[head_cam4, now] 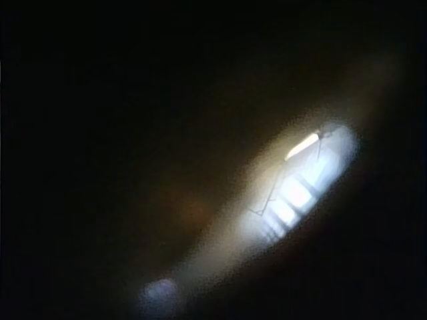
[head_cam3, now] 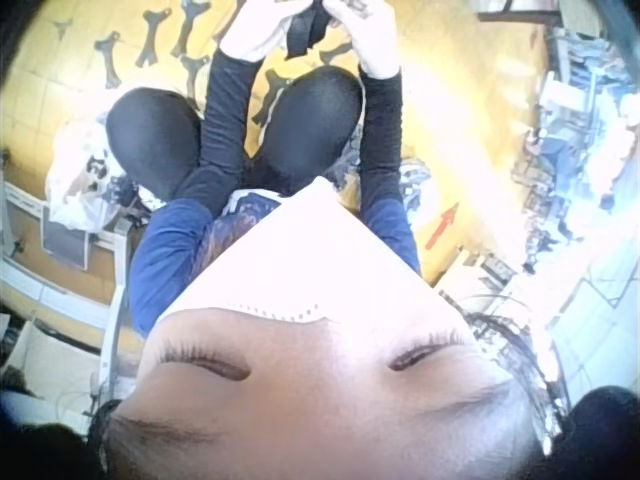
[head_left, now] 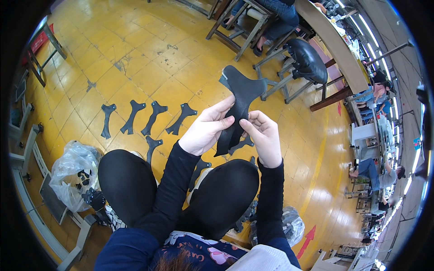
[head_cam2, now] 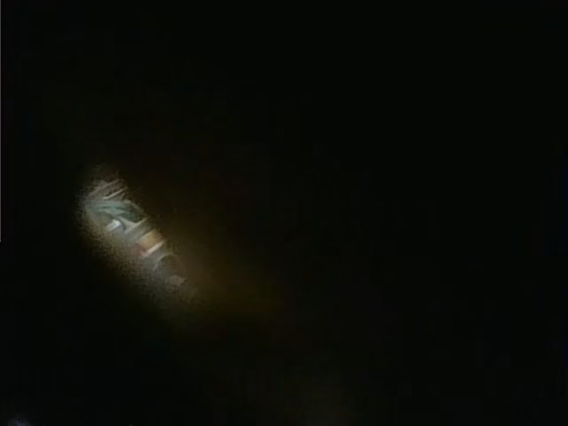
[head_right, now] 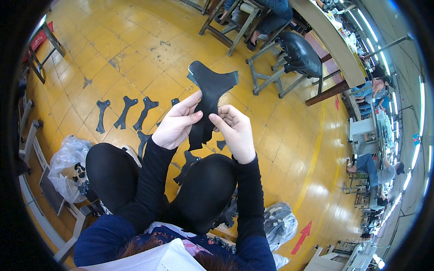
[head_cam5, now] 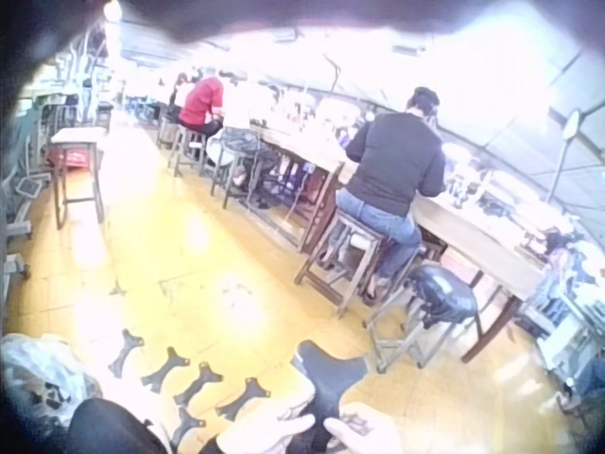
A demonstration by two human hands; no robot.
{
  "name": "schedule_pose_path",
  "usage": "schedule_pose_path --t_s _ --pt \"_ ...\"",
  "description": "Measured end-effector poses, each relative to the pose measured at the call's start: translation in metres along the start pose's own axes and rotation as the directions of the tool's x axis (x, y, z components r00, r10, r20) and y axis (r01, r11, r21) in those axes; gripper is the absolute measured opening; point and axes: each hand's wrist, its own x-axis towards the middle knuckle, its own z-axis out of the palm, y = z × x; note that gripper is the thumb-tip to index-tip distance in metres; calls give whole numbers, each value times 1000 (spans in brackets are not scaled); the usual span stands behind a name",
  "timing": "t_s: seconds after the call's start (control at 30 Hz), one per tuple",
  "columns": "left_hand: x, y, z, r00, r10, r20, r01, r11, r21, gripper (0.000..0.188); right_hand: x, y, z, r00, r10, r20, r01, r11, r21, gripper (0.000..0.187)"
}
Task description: The person sits on the floor and sorts black shoe parts, picking them up one by one, inspecting them, and arranging them in rows. They also gather a pile of parts and tie them together with a rubber band.
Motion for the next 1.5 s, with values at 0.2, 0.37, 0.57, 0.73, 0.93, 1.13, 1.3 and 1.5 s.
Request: schedule_pose_path --t_s 0.2,0.37,0.57,0.73,0.93,1.13,1.3,1.5 --pt "6 6 -6 995 88 45 -80 984 -162 49 4 -4 0 868 -230 -439 260 966 8 11" --pt "10 4 -15 995 99 7 -97 986 -132 43 -16 -14 -1 878 -284 -386 337 939 75 14" --pt "7 -6 -7 997 40 71 -28 987 -158 44 -10 1 23 977 -132 -167 146 987 72 16" --pt "7 -11 0 995 78 61 -81 996 37 39 -11 5 24 986 -83 -145 97 991 95 16" --pt "9 -15 -1 998 53 34 -56 994 95 34 -12 7 19 988 -70 -138 82 993 84 17" --pt "17 -19 -9 994 104 -24 -101 990 103 36 -28 7 16 916 -236 -325 176 963 -203 25" --pt "35 -72 -94 925 102 -366 -6 967 254 38 -100 35 12 855 -299 -425 26 842 -539 24" --pt "-48 -207 -275 643 139 -753 733 176 658 38 -140 62 24 857 -225 -464 -25 881 -473 41"
